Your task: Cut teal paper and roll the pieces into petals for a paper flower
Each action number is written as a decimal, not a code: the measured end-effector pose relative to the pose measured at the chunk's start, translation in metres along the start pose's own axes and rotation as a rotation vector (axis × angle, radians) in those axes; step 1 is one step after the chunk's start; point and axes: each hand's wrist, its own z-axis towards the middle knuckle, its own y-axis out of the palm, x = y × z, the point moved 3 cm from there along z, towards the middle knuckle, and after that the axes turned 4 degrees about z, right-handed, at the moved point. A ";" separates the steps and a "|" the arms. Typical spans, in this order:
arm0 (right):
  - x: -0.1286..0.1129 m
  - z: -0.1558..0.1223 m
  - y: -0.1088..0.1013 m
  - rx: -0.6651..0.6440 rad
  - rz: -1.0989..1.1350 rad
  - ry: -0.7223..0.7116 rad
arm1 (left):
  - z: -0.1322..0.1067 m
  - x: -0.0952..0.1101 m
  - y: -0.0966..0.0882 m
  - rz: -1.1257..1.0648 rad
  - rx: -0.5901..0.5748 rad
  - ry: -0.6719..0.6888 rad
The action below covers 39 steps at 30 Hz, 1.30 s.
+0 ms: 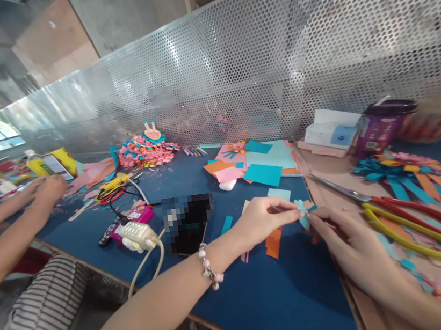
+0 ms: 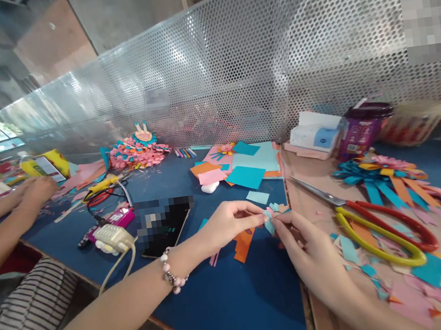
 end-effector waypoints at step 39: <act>0.026 0.028 -0.012 0.152 0.241 0.076 | 0.043 -0.041 -0.088 0.606 0.294 -0.091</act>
